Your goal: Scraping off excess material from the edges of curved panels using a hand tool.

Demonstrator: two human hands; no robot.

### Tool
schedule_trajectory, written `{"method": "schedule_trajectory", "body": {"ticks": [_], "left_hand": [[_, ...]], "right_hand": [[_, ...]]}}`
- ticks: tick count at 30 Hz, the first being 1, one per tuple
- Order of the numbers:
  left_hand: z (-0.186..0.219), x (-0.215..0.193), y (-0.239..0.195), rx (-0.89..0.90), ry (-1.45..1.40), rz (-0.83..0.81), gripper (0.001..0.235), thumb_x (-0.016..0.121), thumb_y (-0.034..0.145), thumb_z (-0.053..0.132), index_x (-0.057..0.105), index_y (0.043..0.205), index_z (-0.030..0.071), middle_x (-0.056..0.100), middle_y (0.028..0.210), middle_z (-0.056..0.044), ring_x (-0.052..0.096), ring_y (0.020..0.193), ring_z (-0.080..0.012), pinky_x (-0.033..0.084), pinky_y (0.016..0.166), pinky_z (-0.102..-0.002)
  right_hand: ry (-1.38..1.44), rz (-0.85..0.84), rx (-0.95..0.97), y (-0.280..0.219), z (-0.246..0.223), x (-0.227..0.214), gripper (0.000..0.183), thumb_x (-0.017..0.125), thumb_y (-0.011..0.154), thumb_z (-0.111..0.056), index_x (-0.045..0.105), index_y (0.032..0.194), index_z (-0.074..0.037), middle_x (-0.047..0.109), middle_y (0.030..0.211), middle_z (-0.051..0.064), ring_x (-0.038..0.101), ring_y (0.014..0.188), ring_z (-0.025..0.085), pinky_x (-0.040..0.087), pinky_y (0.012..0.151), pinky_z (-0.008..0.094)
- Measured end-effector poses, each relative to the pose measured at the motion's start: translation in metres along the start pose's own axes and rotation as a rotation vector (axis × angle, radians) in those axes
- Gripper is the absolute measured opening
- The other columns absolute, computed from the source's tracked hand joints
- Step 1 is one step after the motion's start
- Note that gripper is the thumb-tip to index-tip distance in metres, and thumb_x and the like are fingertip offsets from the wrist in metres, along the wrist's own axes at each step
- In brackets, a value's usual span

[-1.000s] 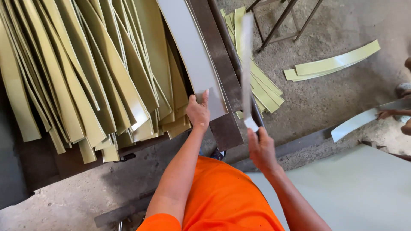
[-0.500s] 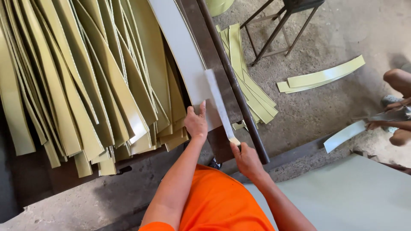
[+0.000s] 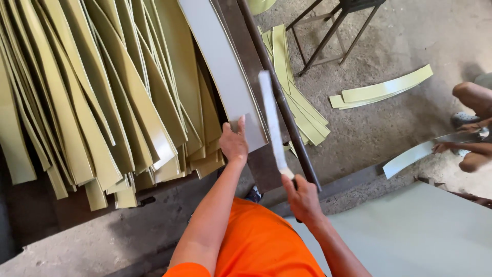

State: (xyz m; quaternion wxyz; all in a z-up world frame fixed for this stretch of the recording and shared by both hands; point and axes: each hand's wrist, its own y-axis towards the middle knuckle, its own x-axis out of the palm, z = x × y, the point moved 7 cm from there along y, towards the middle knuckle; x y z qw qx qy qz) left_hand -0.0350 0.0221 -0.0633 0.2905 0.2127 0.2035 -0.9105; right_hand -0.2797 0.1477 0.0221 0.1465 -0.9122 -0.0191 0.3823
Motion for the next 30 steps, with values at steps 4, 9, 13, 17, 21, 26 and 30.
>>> {"method": "schedule_trajectory", "body": {"ticks": [4,9,13,17,21,26,30], "left_hand": [[-0.001,-0.001,-0.002,0.064,-0.019,0.003,0.066,0.057,0.095,0.069,0.058,0.096,0.002,0.07,0.093,-0.027,0.065,0.093,-0.0506,0.051,0.08,-0.057],[0.007,-0.008,0.005,-0.017,-0.05,-0.005,0.069,0.056,0.091,0.071,0.057,0.097,0.003,0.072,0.094,-0.024,0.066,0.094,-0.0487,0.051,0.079,-0.057],[0.007,-0.008,0.008,-0.025,-0.009,0.004,0.068,0.054,0.092,0.072,0.057,0.099,0.004,0.071,0.096,-0.024,0.065,0.095,-0.049,0.051,0.08,-0.058],[0.01,-0.008,0.009,-0.062,-0.005,-0.027,0.068,0.054,0.091,0.072,0.056,0.098,0.005,0.072,0.094,-0.023,0.066,0.095,-0.0481,0.052,0.081,-0.057],[0.012,-0.005,0.013,-0.008,0.016,0.029,0.065,0.055,0.092,0.07,0.057,0.097,0.005,0.072,0.094,-0.025,0.065,0.094,-0.0507,0.051,0.08,-0.059],[0.003,-0.004,0.013,0.003,0.006,0.034,0.064,0.056,0.094,0.068,0.057,0.097,0.004,0.071,0.093,-0.027,0.065,0.094,-0.0518,0.051,0.08,-0.06],[0.007,-0.012,0.007,0.009,-0.039,0.036,0.064,0.056,0.093,0.067,0.06,0.1,0.004,0.072,0.093,-0.026,0.065,0.094,-0.0514,0.051,0.078,-0.06]], "right_hand": [[0.255,0.093,-0.113,-0.023,-0.055,-0.039,0.043,0.062,0.101,-0.033,0.046,0.073,-0.005,0.054,0.05,0.004,0.051,0.044,0.009,0.04,0.04,0.033],[0.139,0.136,-0.232,-0.028,-0.006,-0.012,0.043,0.062,0.103,-0.029,0.043,0.073,-0.005,0.047,0.048,0.0,0.046,0.042,0.008,0.035,0.041,0.03],[0.169,0.086,-0.07,-0.034,-0.012,-0.021,0.04,0.062,0.102,-0.028,0.048,0.073,-0.005,0.05,0.048,0.001,0.047,0.044,0.008,0.036,0.04,0.031],[0.327,0.187,-0.253,-0.035,-0.036,-0.036,0.035,0.056,0.105,-0.03,0.047,0.082,-0.007,0.054,0.053,0.002,0.05,0.046,0.01,0.039,0.043,0.031],[-0.431,0.129,-0.179,0.0,0.036,0.028,0.04,0.067,0.099,-0.037,0.053,0.08,-0.005,0.06,0.058,0.02,0.06,0.057,0.044,0.041,0.05,0.051],[-0.23,0.093,-0.139,-0.018,-0.061,-0.017,0.044,0.062,0.099,-0.042,0.052,0.08,-0.004,0.062,0.063,0.024,0.062,0.064,0.049,0.045,0.055,0.055],[0.059,0.267,-0.306,-0.029,-0.084,-0.044,0.045,0.055,0.099,-0.042,0.046,0.079,-0.003,0.057,0.056,0.021,0.058,0.053,0.039,0.043,0.049,0.052]]}}
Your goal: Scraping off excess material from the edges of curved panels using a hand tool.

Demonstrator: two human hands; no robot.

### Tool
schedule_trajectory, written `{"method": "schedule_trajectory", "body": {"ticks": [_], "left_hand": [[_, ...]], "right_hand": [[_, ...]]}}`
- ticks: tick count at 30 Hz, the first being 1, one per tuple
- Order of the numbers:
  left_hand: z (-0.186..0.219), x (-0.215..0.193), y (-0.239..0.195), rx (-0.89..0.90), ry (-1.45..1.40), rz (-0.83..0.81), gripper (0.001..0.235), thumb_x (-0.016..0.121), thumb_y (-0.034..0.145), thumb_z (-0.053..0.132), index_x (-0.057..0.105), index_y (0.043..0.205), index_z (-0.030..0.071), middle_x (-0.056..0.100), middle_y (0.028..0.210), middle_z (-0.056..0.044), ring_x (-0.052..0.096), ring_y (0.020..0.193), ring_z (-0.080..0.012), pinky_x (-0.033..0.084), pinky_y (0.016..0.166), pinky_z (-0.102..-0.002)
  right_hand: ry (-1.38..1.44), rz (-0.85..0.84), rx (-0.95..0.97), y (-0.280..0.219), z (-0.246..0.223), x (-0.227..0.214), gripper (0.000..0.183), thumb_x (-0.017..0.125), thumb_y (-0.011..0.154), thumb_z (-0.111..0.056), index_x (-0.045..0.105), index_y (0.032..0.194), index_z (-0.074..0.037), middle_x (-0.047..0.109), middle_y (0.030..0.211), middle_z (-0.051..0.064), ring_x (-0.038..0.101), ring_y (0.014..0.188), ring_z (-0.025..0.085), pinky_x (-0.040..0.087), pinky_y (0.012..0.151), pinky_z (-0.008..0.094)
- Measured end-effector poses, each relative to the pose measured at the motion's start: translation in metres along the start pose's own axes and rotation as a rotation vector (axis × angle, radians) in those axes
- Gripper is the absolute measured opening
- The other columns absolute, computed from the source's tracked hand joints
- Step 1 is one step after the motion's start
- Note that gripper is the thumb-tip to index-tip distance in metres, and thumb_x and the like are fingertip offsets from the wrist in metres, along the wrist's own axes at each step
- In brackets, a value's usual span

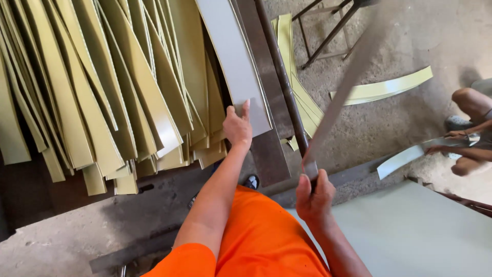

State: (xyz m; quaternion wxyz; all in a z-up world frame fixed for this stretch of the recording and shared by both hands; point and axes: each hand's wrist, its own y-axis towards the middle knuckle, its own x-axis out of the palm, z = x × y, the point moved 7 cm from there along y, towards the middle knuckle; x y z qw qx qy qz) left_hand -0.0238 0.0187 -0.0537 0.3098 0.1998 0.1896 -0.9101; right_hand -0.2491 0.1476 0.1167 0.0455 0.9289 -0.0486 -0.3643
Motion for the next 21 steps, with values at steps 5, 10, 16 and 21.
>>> {"method": "schedule_trajectory", "body": {"ticks": [5,10,16,21], "left_hand": [[0.002,0.005,0.011,0.0,-0.008,-0.02,0.065,0.056,0.093,0.068,0.06,0.103,0.003,0.071,0.092,-0.027,0.065,0.093,-0.0514,0.051,0.078,-0.059],[-0.007,0.005,0.012,0.038,-0.007,-0.015,0.065,0.057,0.094,0.068,0.061,0.099,0.003,0.07,0.091,-0.028,0.065,0.094,-0.0515,0.052,0.078,-0.058],[-0.01,0.0,0.007,-0.015,0.014,-0.033,0.065,0.057,0.095,0.067,0.06,0.097,0.003,0.072,0.092,-0.025,0.066,0.092,-0.0499,0.052,0.078,-0.057],[-0.01,0.006,0.009,-0.005,0.058,-0.013,0.063,0.057,0.095,0.067,0.06,0.097,0.005,0.072,0.093,-0.025,0.066,0.094,-0.0494,0.052,0.078,-0.058]], "right_hand": [[-0.415,-0.176,0.017,-0.007,0.088,0.057,0.041,0.064,0.101,-0.037,0.052,0.078,-0.004,0.062,0.066,0.025,0.06,0.068,0.05,0.043,0.056,0.055],[-0.22,-0.109,0.068,0.005,0.032,0.021,0.045,0.058,0.102,-0.041,0.049,0.08,-0.003,0.061,0.067,0.026,0.062,0.067,0.049,0.046,0.055,0.054],[-0.544,-0.256,0.026,-0.014,0.097,0.062,0.043,0.065,0.1,-0.038,0.052,0.077,-0.005,0.061,0.065,0.026,0.059,0.064,0.051,0.042,0.055,0.056],[-0.221,-0.082,0.031,-0.008,0.021,0.008,0.048,0.056,0.104,-0.043,0.049,0.081,-0.001,0.059,0.066,0.027,0.059,0.07,0.052,0.043,0.054,0.054]]}}
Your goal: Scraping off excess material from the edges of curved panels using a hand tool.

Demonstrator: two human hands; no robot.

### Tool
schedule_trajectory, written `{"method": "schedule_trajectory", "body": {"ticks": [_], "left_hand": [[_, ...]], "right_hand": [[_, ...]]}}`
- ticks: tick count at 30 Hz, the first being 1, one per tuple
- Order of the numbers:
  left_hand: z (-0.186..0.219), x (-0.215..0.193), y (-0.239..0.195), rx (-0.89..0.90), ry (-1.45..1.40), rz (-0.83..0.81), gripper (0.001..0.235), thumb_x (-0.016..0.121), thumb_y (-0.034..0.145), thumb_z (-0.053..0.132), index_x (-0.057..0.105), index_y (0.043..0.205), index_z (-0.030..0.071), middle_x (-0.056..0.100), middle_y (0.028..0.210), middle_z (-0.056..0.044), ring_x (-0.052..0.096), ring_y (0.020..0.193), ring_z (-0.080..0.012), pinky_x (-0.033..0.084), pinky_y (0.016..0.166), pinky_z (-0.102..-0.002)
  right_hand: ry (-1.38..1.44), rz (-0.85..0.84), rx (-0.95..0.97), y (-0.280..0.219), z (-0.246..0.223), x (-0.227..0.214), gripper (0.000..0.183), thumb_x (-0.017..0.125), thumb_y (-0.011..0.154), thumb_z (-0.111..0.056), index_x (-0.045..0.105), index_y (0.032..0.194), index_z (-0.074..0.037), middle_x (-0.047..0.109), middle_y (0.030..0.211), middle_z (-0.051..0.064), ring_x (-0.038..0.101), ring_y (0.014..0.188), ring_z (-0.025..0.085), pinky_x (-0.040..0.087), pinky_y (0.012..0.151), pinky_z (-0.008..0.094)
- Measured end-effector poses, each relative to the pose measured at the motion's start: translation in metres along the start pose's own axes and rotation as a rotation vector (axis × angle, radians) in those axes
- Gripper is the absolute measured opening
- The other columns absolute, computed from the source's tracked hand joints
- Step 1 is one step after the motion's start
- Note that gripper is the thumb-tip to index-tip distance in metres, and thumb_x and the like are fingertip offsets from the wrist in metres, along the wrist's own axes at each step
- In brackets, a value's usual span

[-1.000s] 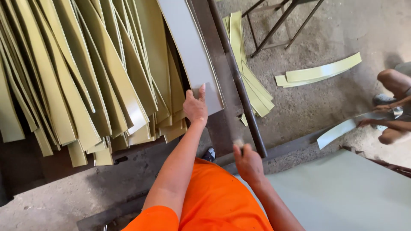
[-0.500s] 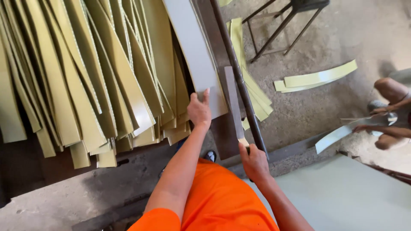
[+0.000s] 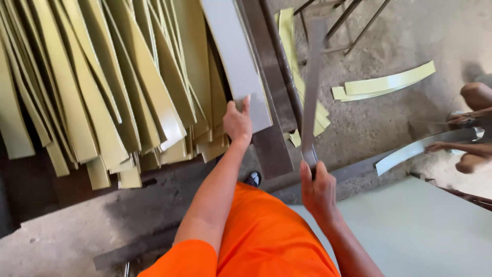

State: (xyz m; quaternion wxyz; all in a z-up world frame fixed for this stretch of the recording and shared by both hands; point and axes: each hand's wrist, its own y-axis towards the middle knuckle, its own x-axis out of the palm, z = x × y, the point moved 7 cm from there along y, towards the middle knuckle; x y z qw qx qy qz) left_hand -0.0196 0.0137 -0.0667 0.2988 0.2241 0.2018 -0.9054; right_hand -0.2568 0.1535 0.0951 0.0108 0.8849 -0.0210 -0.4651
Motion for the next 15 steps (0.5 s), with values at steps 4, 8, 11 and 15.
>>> {"method": "schedule_trajectory", "body": {"ticks": [4,8,11,15], "left_hand": [[0.0,-0.011,-0.007,0.042,-0.008,0.058,0.061,0.06,0.091,0.066,0.063,0.099,0.006,0.072,0.094,-0.026,0.065,0.093,-0.0507,0.052,0.077,-0.059],[-0.017,-0.012,-0.024,0.011,-0.009,0.033,0.06,0.061,0.093,0.063,0.062,0.098,0.004,0.072,0.094,-0.026,0.066,0.093,-0.05,0.051,0.078,-0.058],[-0.034,-0.018,-0.049,0.094,-0.058,0.033,0.06,0.061,0.093,0.064,0.063,0.098,0.004,0.072,0.094,-0.026,0.067,0.093,-0.0489,0.052,0.078,-0.056],[-0.063,-0.029,-0.068,0.079,0.052,-0.156,0.063,0.07,0.096,0.061,0.062,0.112,0.001,0.074,0.102,-0.026,0.069,0.101,-0.0461,0.054,0.088,-0.052]], "right_hand": [[0.026,0.014,0.025,-0.024,0.052,0.041,0.049,0.058,0.101,-0.043,0.049,0.081,0.001,0.061,0.067,0.027,0.055,0.067,0.053,0.044,0.053,0.053],[-0.196,-0.169,0.081,-0.031,0.071,0.055,0.044,0.066,0.101,-0.039,0.054,0.079,-0.004,0.062,0.065,0.024,0.061,0.065,0.049,0.043,0.054,0.054],[0.0,-0.153,0.109,-0.037,0.054,0.03,0.045,0.068,0.1,-0.039,0.052,0.081,-0.002,0.061,0.062,0.021,0.06,0.061,0.044,0.044,0.051,0.048],[0.341,-0.292,0.346,-0.046,0.047,0.036,0.037,0.063,0.096,-0.038,0.052,0.087,-0.004,0.06,0.054,0.014,0.06,0.048,0.028,0.046,0.046,0.042]]}}
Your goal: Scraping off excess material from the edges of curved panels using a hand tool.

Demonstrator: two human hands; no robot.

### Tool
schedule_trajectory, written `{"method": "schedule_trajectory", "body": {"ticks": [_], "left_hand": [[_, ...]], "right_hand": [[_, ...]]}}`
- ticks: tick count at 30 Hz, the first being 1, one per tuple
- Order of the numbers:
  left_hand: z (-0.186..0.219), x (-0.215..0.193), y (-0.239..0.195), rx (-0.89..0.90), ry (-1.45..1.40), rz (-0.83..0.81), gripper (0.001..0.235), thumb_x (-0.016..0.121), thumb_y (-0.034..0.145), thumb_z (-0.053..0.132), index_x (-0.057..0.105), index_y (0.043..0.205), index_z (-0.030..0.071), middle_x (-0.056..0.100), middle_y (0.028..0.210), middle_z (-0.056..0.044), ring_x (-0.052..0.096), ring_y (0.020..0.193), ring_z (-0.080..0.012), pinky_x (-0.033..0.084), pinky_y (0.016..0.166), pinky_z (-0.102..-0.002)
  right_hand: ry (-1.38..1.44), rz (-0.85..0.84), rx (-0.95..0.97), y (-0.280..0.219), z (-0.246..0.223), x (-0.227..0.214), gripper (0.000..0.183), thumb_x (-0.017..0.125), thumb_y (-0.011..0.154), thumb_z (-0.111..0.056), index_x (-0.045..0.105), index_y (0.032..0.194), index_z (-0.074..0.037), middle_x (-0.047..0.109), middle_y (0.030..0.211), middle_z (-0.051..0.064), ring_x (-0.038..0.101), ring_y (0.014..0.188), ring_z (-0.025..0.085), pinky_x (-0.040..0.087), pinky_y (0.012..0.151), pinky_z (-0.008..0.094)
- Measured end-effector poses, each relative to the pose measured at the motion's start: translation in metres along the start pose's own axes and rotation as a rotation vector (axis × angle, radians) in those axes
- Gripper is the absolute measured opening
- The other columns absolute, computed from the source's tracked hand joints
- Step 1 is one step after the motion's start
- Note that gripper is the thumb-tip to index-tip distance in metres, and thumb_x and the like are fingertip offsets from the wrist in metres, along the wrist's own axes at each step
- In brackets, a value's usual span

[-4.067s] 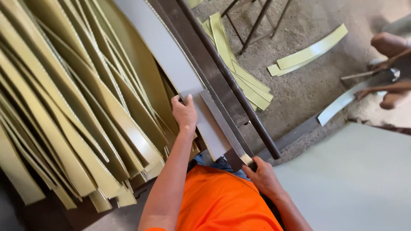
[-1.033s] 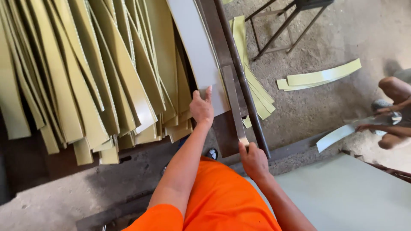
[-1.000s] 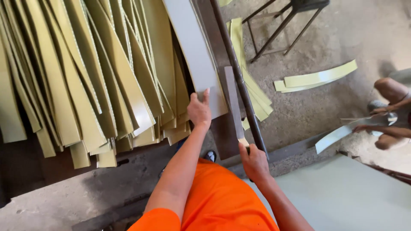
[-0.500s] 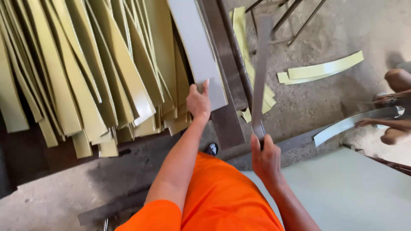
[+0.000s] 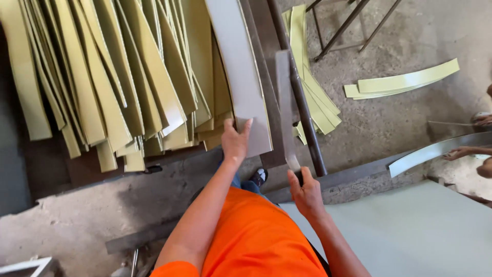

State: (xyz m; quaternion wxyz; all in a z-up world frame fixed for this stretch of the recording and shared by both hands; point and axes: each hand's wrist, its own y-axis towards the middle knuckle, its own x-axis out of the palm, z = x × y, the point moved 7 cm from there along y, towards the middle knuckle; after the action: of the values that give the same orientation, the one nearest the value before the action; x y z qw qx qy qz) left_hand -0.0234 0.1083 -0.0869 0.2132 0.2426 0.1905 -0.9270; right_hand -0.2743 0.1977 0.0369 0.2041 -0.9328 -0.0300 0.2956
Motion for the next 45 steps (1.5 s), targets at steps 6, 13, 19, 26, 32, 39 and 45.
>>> {"method": "schedule_trajectory", "body": {"ticks": [6,13,19,26,32,39,45], "left_hand": [[0.074,-0.028,0.074,0.406,-0.372,-0.282,0.127,0.09,0.071,0.019,0.003,0.164,0.019,0.056,0.148,-0.025,0.063,0.126,-0.0362,0.049,0.107,-0.041],[0.051,0.007,0.101,0.295,-0.052,-0.496,0.134,0.096,0.066,0.021,0.002,0.162,0.027,0.065,0.135,-0.022,0.068,0.119,-0.0339,0.049,0.108,-0.038],[0.059,-0.003,0.094,0.216,0.016,-0.533,0.134,0.095,0.068,0.023,0.0,0.163,0.028,0.063,0.134,-0.024,0.067,0.116,-0.0373,0.05,0.105,-0.038],[0.066,-0.011,0.087,0.168,-0.053,-0.58,0.13,0.089,0.07,0.021,0.0,0.164,0.029,0.07,0.128,-0.021,0.07,0.113,-0.0364,0.052,0.104,-0.038],[0.064,-0.011,0.088,0.172,-0.037,-0.559,0.129,0.091,0.073,0.02,0.001,0.164,0.029,0.068,0.128,-0.024,0.068,0.114,-0.0383,0.052,0.103,-0.039],[0.073,-0.016,0.087,0.191,-0.115,-0.565,0.126,0.088,0.072,0.017,0.003,0.165,0.028,0.072,0.125,-0.02,0.073,0.111,-0.0344,0.055,0.102,-0.037],[0.072,-0.018,0.067,0.102,-0.03,-0.622,0.124,0.084,0.078,0.02,-0.002,0.168,0.025,0.072,0.124,-0.022,0.074,0.111,-0.0347,0.057,0.099,-0.038]], "right_hand": [[-0.126,0.227,-0.281,0.011,-0.032,-0.011,0.029,0.067,0.101,-0.03,0.059,0.09,-0.005,0.054,0.057,0.009,0.053,0.053,0.021,0.043,0.047,0.038],[0.126,0.352,-0.494,0.029,-0.114,-0.009,0.033,0.054,0.107,-0.03,0.042,0.088,-0.005,0.058,0.056,0.008,0.062,0.049,0.022,0.047,0.047,0.038],[-0.634,0.245,-0.348,0.094,-0.063,0.042,0.039,0.066,0.102,-0.036,0.052,0.083,-0.004,0.062,0.065,0.026,0.061,0.066,0.052,0.042,0.056,0.059],[-0.275,0.374,-0.289,0.049,-0.078,0.026,0.043,0.055,0.103,-0.04,0.045,0.083,-0.003,0.06,0.063,0.025,0.06,0.061,0.047,0.044,0.051,0.056],[-0.505,0.309,-0.217,0.051,-0.076,0.031,0.044,0.06,0.104,-0.04,0.049,0.082,-0.003,0.06,0.067,0.028,0.059,0.067,0.052,0.041,0.054,0.058],[-0.691,0.28,-0.122,0.055,-0.008,0.052,0.047,0.064,0.1,-0.043,0.052,0.081,-0.002,0.063,0.067,0.028,0.06,0.066,0.053,0.043,0.057,0.06],[-0.431,0.271,-0.172,0.036,-0.039,0.036,0.045,0.068,0.099,-0.039,0.05,0.082,-0.002,0.062,0.065,0.026,0.061,0.068,0.049,0.043,0.056,0.056]]}}
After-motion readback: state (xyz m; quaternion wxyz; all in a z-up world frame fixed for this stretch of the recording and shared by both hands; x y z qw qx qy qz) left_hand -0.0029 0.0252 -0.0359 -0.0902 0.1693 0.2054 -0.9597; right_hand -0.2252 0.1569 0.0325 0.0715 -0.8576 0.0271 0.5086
